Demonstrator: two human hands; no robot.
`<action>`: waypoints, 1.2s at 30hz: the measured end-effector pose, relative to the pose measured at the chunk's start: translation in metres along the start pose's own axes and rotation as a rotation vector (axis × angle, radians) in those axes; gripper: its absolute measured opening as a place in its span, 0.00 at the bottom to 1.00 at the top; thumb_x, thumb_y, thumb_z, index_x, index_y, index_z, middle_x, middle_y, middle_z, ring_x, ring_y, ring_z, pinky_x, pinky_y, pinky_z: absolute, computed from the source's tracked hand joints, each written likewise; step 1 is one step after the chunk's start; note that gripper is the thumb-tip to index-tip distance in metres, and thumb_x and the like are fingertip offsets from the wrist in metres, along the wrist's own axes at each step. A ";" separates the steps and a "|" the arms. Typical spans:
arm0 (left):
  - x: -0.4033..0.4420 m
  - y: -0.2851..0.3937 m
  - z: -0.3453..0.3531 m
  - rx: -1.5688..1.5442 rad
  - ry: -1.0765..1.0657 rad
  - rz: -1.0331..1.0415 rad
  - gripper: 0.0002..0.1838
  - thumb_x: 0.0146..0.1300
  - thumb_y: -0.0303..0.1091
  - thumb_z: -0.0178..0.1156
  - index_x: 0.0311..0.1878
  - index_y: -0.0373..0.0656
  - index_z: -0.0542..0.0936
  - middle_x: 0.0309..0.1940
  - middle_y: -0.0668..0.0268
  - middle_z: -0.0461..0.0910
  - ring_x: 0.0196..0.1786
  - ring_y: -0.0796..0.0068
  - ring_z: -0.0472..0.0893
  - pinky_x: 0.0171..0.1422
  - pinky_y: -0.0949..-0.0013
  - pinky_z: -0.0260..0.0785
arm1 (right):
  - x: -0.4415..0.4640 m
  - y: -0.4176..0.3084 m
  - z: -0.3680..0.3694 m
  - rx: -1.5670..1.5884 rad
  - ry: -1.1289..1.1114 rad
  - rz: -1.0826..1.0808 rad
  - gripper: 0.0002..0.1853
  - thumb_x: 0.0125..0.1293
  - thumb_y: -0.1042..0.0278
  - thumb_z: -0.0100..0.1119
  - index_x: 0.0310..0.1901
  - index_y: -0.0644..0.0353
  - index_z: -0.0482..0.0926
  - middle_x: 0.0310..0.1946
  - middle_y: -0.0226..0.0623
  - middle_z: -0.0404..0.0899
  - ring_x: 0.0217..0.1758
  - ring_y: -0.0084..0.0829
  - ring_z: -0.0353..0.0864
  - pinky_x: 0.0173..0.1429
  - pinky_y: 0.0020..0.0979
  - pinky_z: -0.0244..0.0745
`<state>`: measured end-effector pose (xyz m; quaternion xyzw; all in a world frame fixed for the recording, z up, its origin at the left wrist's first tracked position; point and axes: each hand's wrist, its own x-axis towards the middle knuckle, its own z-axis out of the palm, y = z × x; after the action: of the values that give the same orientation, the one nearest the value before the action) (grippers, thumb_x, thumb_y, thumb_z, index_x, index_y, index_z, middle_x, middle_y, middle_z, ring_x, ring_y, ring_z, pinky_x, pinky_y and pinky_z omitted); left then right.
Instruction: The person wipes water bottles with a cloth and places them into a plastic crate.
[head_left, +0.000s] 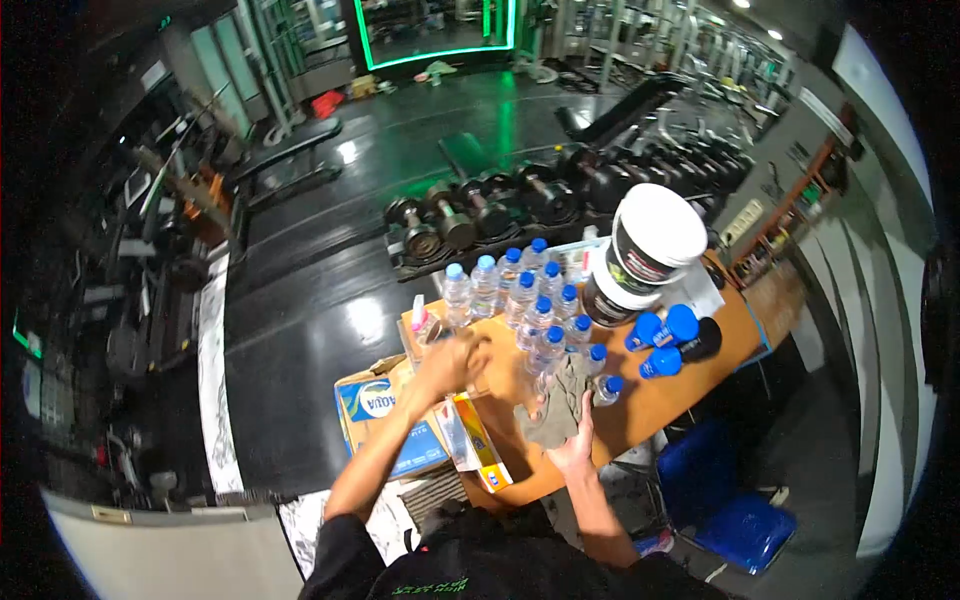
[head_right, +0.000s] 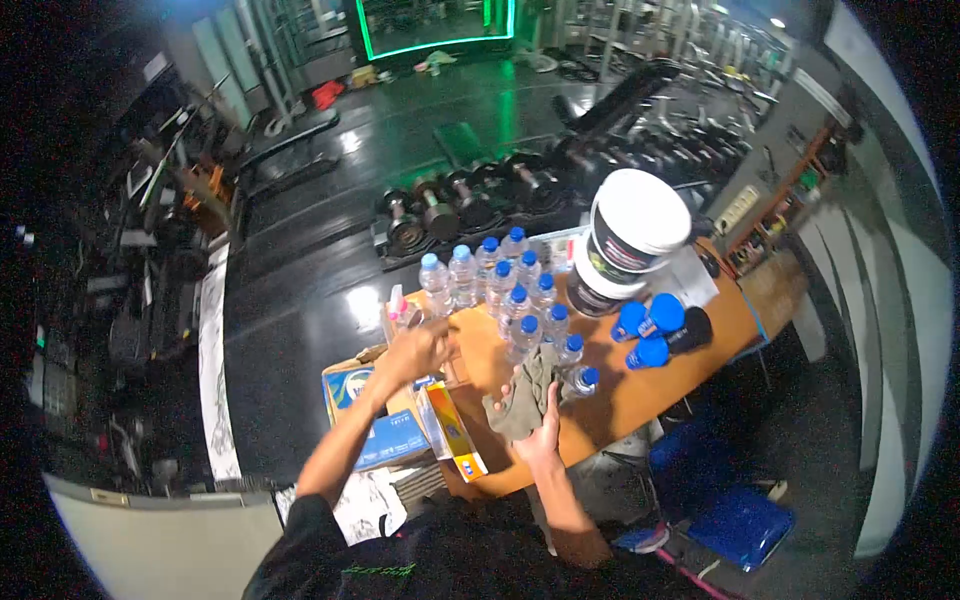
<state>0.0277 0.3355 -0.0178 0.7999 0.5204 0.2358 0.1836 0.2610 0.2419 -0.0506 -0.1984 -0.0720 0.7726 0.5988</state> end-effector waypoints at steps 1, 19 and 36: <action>0.018 -0.019 0.001 0.076 0.012 -0.030 0.18 0.58 0.39 0.62 0.50 0.43 0.77 0.39 0.54 0.80 0.43 0.54 0.81 0.44 0.57 0.74 | 0.014 -0.001 -0.007 -0.022 -0.046 0.066 0.32 0.70 0.37 0.39 0.64 0.53 0.66 0.57 0.25 0.72 0.51 0.31 0.72 0.53 0.40 0.73; 0.109 -0.112 0.030 0.215 0.201 -0.116 0.20 0.58 0.39 0.61 0.49 0.44 0.67 0.39 0.49 0.78 0.38 0.43 0.80 0.39 0.47 0.73 | 0.077 -0.017 0.009 -0.211 -0.149 0.389 0.30 0.72 0.43 0.39 0.63 0.59 0.66 0.55 0.34 0.73 0.52 0.33 0.76 0.52 0.43 0.76; 0.035 -0.035 0.072 0.108 0.014 0.148 0.18 0.59 0.37 0.60 0.50 0.45 0.70 0.35 0.51 0.78 0.32 0.48 0.81 0.33 0.51 0.72 | 0.013 -0.047 0.002 -0.500 -0.116 0.194 0.29 0.73 0.48 0.41 0.65 0.62 0.62 0.60 0.38 0.70 0.54 0.40 0.77 0.51 0.46 0.80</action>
<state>0.0548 0.3778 -0.0897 0.8431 0.4733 0.2260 0.1184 0.3000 0.2678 -0.0358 -0.3013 -0.2755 0.7946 0.4494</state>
